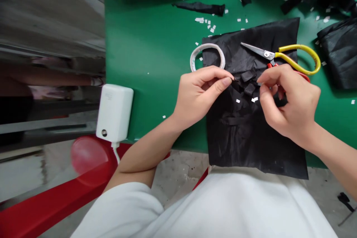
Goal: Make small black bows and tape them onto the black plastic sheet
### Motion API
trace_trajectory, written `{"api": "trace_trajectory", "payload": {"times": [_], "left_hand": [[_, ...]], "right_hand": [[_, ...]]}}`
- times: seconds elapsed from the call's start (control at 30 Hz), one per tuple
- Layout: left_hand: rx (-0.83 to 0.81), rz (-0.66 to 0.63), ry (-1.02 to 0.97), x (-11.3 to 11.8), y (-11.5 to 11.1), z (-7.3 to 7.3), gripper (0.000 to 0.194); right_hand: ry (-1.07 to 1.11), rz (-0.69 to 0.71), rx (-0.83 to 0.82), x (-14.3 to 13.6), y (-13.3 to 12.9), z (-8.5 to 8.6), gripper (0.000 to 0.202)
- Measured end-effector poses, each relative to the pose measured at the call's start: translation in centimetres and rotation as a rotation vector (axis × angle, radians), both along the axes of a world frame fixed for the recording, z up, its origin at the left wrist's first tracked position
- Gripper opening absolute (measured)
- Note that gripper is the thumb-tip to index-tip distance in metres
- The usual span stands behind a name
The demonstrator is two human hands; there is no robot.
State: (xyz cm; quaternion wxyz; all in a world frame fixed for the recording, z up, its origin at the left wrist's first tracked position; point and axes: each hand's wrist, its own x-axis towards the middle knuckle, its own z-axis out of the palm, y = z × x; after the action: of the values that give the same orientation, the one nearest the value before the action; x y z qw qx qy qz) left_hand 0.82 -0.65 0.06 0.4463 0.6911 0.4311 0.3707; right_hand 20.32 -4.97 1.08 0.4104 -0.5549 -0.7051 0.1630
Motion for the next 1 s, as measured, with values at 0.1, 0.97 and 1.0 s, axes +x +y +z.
{"api": "trace_trajectory", "payload": {"times": [0.1, 0.97, 1.0], "left_hand": [[0.096, 0.005, 0.151, -0.3, 0.4, 0.1, 0.015], [0.409, -0.007, 0.751, -1.9, 1.3, -1.4, 0.031], [0.409, -0.028, 0.759, -2.0, 1.3, -1.3, 0.031]], "right_hand": [[0.030, -0.009, 0.001, 0.4, 0.2, -0.1, 0.018], [-0.728, -0.193, -0.149, 3.4, 2.3, -2.6, 0.045], [-0.736, -0.187, -0.166, 3.5, 2.3, -2.6, 0.045]]}}
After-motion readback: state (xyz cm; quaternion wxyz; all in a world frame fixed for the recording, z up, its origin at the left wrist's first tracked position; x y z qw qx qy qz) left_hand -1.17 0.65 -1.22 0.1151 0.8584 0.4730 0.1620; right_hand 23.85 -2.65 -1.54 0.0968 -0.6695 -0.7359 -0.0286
